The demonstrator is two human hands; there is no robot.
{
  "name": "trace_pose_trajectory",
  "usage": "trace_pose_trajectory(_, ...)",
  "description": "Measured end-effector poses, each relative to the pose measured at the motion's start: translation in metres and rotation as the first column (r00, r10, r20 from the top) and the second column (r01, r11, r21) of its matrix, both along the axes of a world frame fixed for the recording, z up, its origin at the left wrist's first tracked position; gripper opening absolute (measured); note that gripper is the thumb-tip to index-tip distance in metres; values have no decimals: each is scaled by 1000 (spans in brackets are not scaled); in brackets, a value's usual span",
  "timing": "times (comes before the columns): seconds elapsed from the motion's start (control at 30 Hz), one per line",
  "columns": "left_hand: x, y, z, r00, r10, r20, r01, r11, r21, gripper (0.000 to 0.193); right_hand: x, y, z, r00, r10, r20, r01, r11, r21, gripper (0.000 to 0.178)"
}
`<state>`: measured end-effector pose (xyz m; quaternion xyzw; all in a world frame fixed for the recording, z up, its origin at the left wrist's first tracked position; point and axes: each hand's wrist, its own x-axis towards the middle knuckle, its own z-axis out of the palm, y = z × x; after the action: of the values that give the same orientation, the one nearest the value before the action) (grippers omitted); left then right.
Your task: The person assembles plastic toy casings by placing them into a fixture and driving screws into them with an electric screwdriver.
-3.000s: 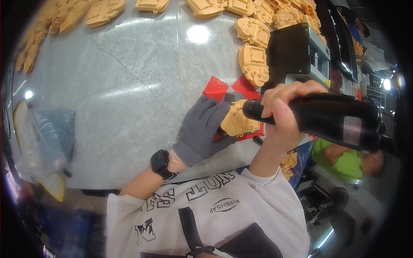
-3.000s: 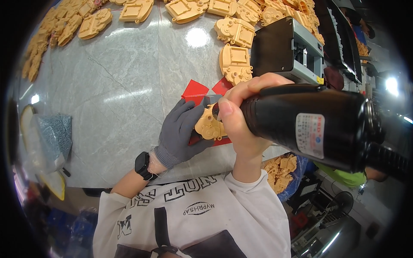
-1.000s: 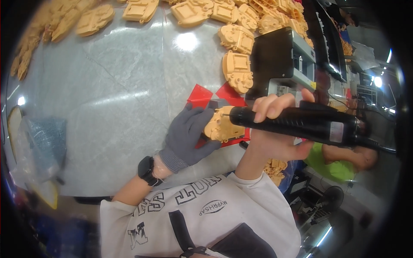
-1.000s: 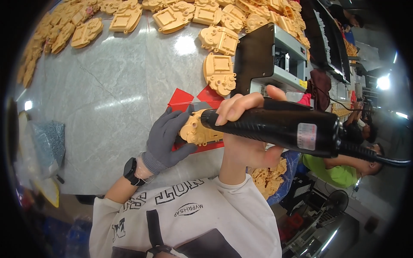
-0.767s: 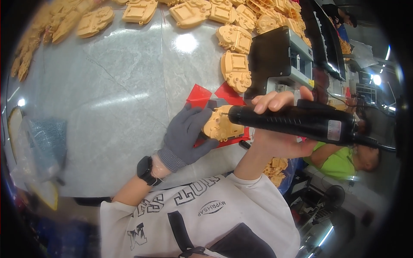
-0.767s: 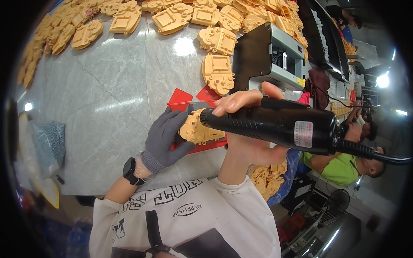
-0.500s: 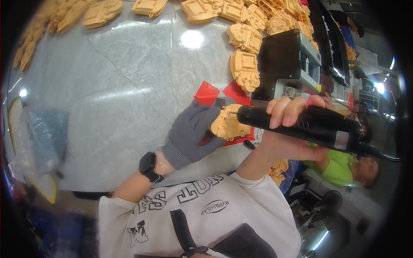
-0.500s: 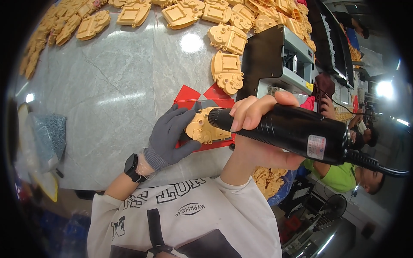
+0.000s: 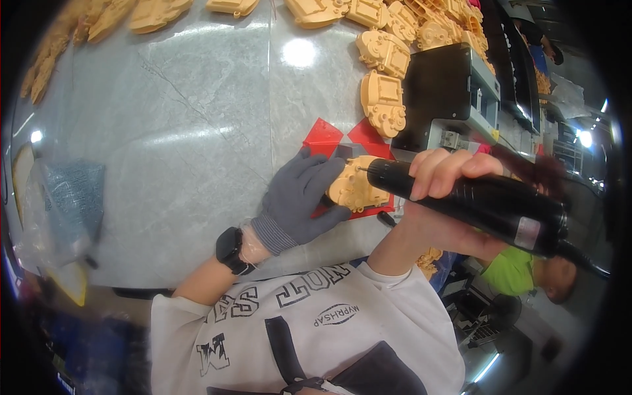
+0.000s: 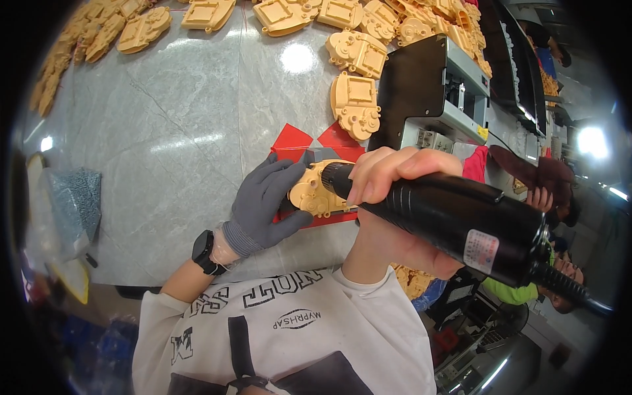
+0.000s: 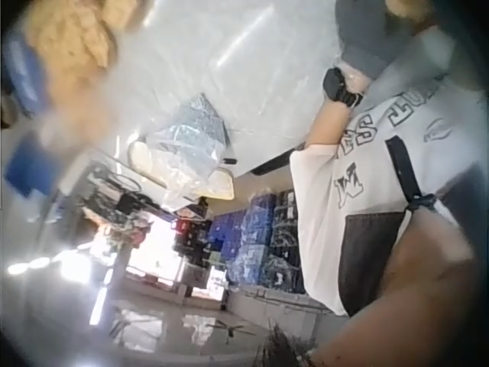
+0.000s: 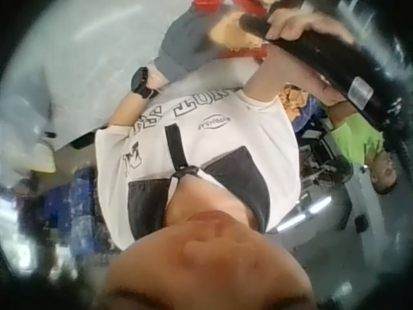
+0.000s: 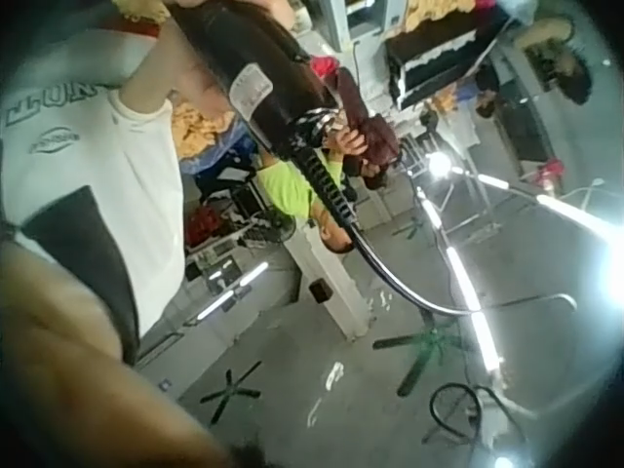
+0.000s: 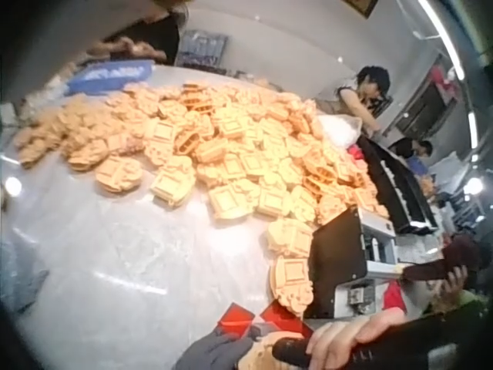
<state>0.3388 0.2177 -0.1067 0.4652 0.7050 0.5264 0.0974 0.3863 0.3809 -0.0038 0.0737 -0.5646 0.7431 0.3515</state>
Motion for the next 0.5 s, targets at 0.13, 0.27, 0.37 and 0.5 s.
trace_pose_trajectory(0.13,1,1,-1,1000,6,-5,-6,1000,2,61,-1,1,-1,999,53,1,-53,999,-13,82)
trace_pose_trajectory(0.27,2,1,-5,1000,19,-4,-19,1000,22,61,-4,-4,-2,996,86,12,-87,994,67,83)
trace_pose_trajectory(0.37,1,0,-3,1000,12,5,-12,1000,-5,64,-7,0,0,993,116,4,-116,990,80,87)
trace_pose_trajectory(0.5,3,0,-6,1000,6,23,-6,1000,-12,67,-4,-2,6,993,112,48,-118,982,149,75)
